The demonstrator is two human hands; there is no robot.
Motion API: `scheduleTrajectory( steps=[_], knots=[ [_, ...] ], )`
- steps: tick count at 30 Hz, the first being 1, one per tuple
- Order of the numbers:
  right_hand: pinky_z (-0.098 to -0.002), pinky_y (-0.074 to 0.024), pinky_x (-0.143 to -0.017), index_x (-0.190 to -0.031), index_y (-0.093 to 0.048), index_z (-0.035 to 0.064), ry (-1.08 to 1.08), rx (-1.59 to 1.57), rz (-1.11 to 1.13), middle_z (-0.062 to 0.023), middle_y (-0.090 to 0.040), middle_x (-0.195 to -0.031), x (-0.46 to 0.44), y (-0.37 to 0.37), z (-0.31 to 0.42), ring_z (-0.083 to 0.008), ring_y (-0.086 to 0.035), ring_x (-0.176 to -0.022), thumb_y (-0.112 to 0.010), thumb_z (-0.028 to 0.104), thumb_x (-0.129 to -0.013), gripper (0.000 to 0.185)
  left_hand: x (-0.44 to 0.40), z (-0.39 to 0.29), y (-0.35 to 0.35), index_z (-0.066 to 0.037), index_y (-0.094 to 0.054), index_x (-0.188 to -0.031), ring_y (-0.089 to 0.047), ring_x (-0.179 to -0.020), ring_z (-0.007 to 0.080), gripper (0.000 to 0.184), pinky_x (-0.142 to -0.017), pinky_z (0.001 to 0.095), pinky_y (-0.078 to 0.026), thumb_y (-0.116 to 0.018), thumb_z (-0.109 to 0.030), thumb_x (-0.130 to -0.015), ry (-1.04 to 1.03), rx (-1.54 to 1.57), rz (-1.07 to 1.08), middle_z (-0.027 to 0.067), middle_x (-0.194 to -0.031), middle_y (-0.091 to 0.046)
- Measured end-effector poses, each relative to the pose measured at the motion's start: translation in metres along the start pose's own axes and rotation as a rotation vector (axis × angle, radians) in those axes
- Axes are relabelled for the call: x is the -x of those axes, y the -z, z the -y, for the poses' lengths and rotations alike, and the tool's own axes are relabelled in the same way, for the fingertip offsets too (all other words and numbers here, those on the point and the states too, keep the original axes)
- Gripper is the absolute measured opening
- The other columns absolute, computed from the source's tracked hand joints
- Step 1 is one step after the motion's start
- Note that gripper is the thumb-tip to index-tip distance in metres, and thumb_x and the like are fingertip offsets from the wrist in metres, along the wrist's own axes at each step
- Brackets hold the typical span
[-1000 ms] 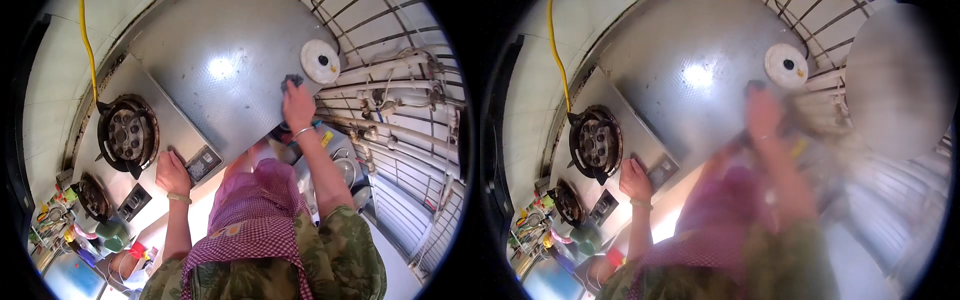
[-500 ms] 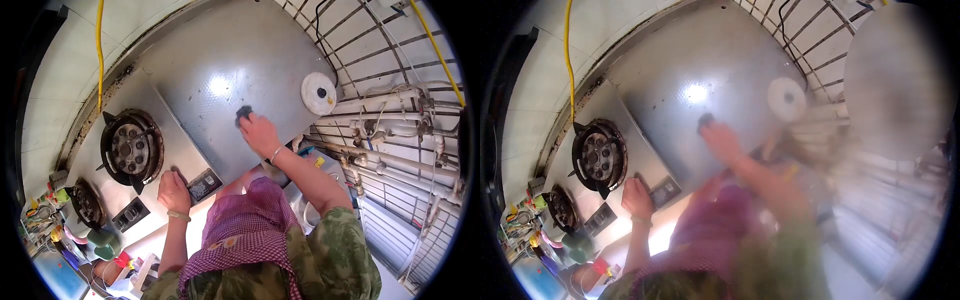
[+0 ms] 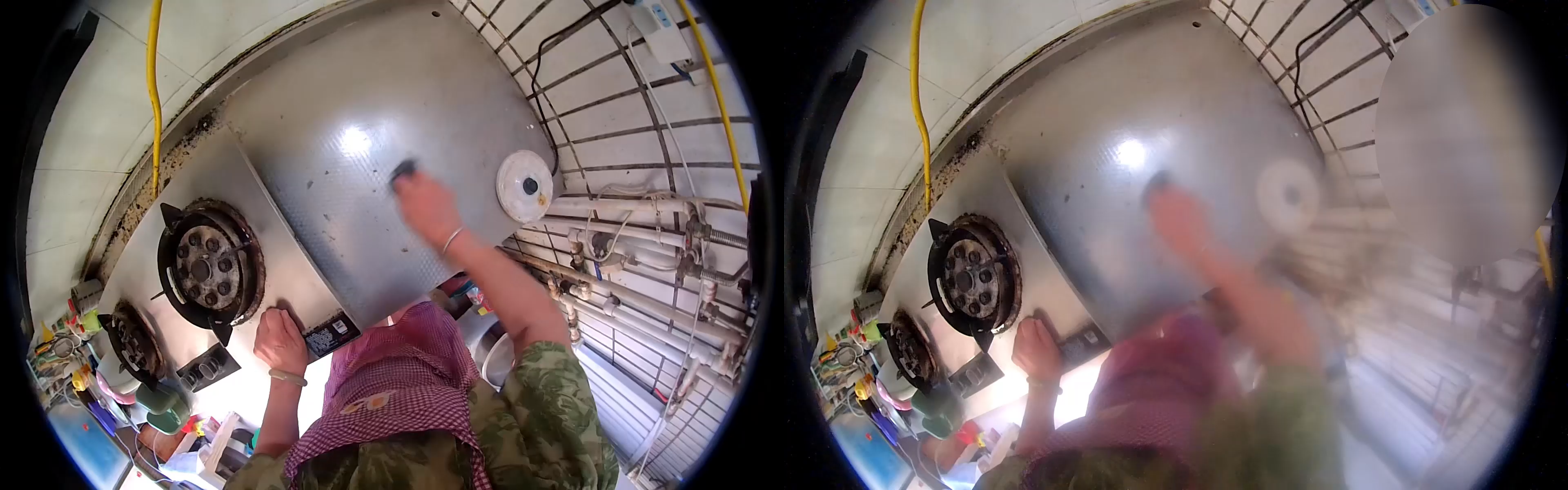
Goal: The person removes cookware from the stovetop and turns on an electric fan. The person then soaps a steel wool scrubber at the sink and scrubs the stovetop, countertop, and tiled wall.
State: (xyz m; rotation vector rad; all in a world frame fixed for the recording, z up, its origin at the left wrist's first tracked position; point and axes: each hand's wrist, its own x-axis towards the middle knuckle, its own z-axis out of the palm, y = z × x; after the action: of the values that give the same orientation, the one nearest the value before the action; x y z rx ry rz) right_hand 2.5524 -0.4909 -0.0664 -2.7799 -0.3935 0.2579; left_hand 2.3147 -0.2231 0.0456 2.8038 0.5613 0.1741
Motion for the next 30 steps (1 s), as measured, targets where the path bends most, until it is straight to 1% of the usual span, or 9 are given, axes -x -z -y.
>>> scheduleTrajectory(
  steps=[3,6,10,13,14,17,21,23,30],
  knots=[
    [-0.0512,-0.0514,-0.071,-0.101,-0.058,0.006,-0.267,0.079,-0.174,-0.0224,-0.063,-0.097,-0.06,0.08,-0.037,-0.043,-0.062,-0.086,-0.05,0.021,-0.091,0.02,0.001,0.006,-0.002,-0.005,-0.054,-0.086,-0.06,-0.07,0.0373,0.01,-0.059,0.0466,-0.048,-0.055,-0.012,-0.092,-0.004,0.023,0.009,0.0149,-0.08,-0.059],
    [-0.0513,-0.0515,-0.069,-0.101,-0.058,0.0074,-0.178,0.2,-0.229,-0.0212,-0.062,-0.094,-0.072,0.053,-0.041,-0.041,-0.063,-0.083,-0.052,0.022,-0.089,0.019,0.006,0.016,-0.009,-0.005,-0.054,-0.086,-0.061,-0.071,0.0368,0.01,-0.06,0.0456,-0.05,-0.056,-0.013,-0.091,-0.001,0.004,0.013,0.0149,-0.084,-0.061],
    [-0.0493,-0.0523,-0.066,-0.095,-0.059,0.0072,0.457,0.015,0.175,-0.0163,-0.062,-0.091,-0.012,0.029,0.065,-0.0349,-0.064,-0.08,-0.054,0.019,-0.088,0.015,0.003,0.012,-0.005,-0.005,-0.055,-0.085,-0.062,-0.072,0.0354,0.009,-0.061,0.0459,-0.05,-0.059,-0.012,-0.088,0.013,-0.003,0.034,0.0144,-0.085,-0.062],
    [-0.049,-0.0524,-0.069,-0.099,-0.058,0.0069,0.157,0.246,0.002,-0.0176,-0.062,-0.098,-0.087,0.011,0.007,-0.036,-0.064,-0.084,-0.053,0.022,-0.091,0.018,0.005,0.015,-0.005,-0.006,-0.055,-0.085,-0.062,-0.072,0.0352,0.009,-0.061,0.0457,-0.05,-0.06,-0.013,-0.087,0.078,0.03,0.078,0.0148,-0.086,-0.062],
    [-0.05,-0.0517,-0.072,-0.101,-0.058,0.0055,-0.154,0.036,-0.036,-0.0204,-0.061,-0.103,-0.125,0.031,-0.008,-0.0381,-0.063,-0.088,-0.05,0.023,-0.094,0.021,0.004,0.013,-0.004,-0.006,-0.055,-0.084,-0.062,-0.072,0.0354,0.01,-0.061,0.0459,-0.051,-0.06,-0.014,-0.087,0.089,-0.008,0.09,0.015,-0.086,-0.062],
    [-0.0517,-0.0494,-0.078,-0.099,-0.06,0.003,-0.213,0.034,-0.435,-0.0223,-0.061,-0.103,-0.183,0.075,-0.031,-0.0413,-0.061,-0.092,-0.046,0.022,-0.095,0.023,0.005,0.02,-0.008,-0.006,-0.055,-0.082,-0.061,-0.071,0.0356,0.01,-0.061,0.0471,-0.05,-0.061,-0.014,-0.086,0.079,0.07,0.094,0.0149,-0.082,-0.061],
    [-0.0507,-0.0505,-0.073,-0.098,-0.061,0.0082,0.129,0.083,0.068,-0.0185,-0.065,-0.097,-0.175,0.02,0.093,-0.0383,-0.063,-0.091,-0.048,0.023,-0.093,0.02,0.001,0.017,-0.005,-0.007,-0.055,-0.081,-0.061,-0.068,0.0347,0.011,-0.058,0.0454,-0.049,-0.063,-0.014,-0.084,0.055,0.063,0.077,0.0143,-0.079,-0.06],
    [-0.0485,-0.0513,-0.067,-0.094,-0.06,0.0123,0.798,-0.059,0.115,-0.0119,-0.059,-0.091,-0.144,-0.007,0.138,-0.0337,-0.06,-0.08,-0.06,0.016,-0.084,0.01,0.001,0.02,-0.005,-0.007,-0.055,-0.081,-0.061,-0.067,0.0342,0.011,-0.057,0.0447,-0.049,-0.063,-0.014,-0.083,0.032,0.062,0.091,0.0139,-0.077,-0.06],
    [-0.0423,-0.0524,-0.071,-0.096,-0.063,0.013,0.443,-0.041,-0.358,-0.0095,-0.056,-0.095,-0.296,-0.054,0.217,-0.032,-0.056,-0.088,-0.06,0.012,-0.081,0.016,0.023,0.035,-0.017,-0.007,-0.056,-0.084,-0.062,-0.066,0.0354,0.012,-0.057,0.0463,-0.05,-0.066,-0.013,-0.08,0.08,0.009,0.191,0.0149,-0.079,-0.062]
  ],
)
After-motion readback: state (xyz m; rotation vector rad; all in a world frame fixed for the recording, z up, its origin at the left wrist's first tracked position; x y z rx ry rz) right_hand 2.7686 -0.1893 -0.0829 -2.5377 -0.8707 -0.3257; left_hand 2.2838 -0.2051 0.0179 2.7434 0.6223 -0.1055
